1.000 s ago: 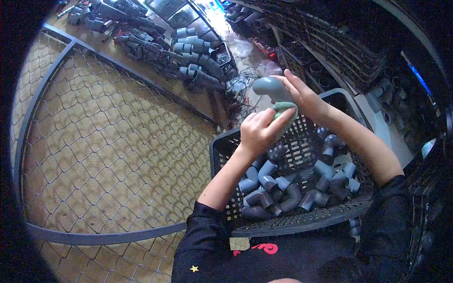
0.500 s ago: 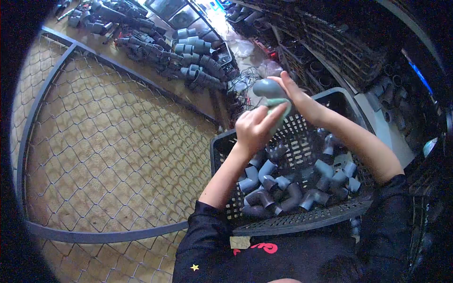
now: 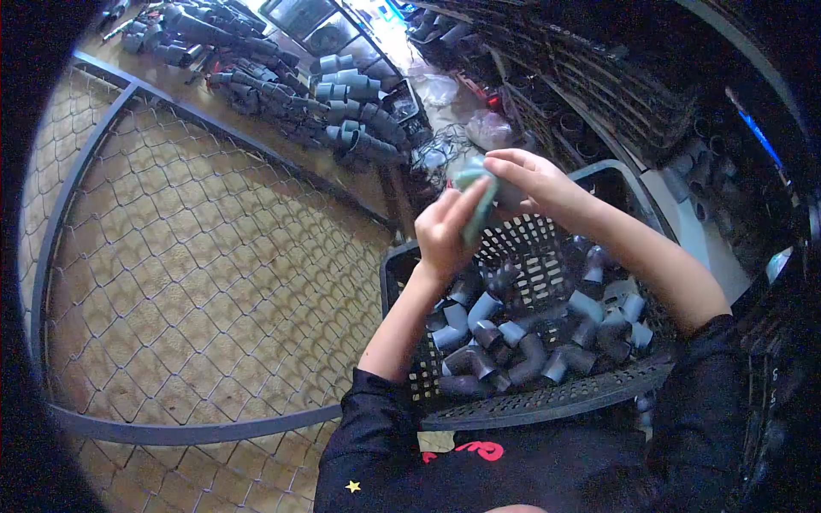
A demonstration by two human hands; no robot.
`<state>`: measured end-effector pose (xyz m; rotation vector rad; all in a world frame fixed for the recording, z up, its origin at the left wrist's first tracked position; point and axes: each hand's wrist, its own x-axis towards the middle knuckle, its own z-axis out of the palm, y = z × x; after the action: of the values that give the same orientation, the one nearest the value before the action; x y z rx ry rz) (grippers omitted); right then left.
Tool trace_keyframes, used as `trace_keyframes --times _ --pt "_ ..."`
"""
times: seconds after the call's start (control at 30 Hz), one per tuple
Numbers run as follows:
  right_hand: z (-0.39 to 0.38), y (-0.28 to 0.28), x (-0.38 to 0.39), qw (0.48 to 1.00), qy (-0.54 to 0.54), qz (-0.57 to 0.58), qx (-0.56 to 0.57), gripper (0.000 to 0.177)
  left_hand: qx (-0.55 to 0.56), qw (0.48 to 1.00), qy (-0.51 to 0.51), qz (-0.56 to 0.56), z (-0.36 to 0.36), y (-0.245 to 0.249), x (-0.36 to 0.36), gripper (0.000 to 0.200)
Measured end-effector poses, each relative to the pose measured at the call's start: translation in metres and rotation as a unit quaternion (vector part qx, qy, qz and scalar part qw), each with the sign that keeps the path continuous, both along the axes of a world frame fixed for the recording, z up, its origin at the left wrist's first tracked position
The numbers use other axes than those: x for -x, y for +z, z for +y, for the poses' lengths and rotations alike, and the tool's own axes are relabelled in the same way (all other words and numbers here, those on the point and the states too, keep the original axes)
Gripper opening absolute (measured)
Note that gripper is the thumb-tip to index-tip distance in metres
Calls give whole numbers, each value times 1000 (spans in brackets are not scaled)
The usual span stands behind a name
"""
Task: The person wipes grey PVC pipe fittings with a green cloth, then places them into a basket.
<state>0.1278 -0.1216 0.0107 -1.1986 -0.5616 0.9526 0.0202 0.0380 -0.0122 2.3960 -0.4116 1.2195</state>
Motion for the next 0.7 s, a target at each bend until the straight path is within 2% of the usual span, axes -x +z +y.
trace_keyframes --times 0.1,0.17,0.2,0.3,0.33,0.37,0.43,0.47,0.63,0.7 --pt "-1 2 4 999 -14 -19 45 44 -186 980 20 62 -2 10 12 51" --pt "5 -4 9 998 -16 57 28 43 -90 995 23 41 6 0 5 54" --pt "7 -7 9 1000 -12 7 17 42 -47 997 39 49 8 2 5 56" --pt "8 -8 7 1000 1 9 8 42 18 998 42 35 3 0 5 56" --pt "7 -5 9 1000 -7 11 3 41 12 1000 19 12 0 -4 3 55" --pt "9 -8 8 1000 -3 9 -6 41 -9 997 19 68 -4 -6 10 49" --pt "12 -8 8 1000 4 5 -23 41 -138 983 58 107 -11 0 21 46" --pt "9 -8 9 998 10 65 -17 42 -125 986 56 97 -8 4 18 46" --pt "6 -1 8 996 12 86 -9 46 18 990 110 92 4 7 10 56" --pt "9 -7 11 995 -3 97 -29 47 -3 994 87 72 0 3 10 52"
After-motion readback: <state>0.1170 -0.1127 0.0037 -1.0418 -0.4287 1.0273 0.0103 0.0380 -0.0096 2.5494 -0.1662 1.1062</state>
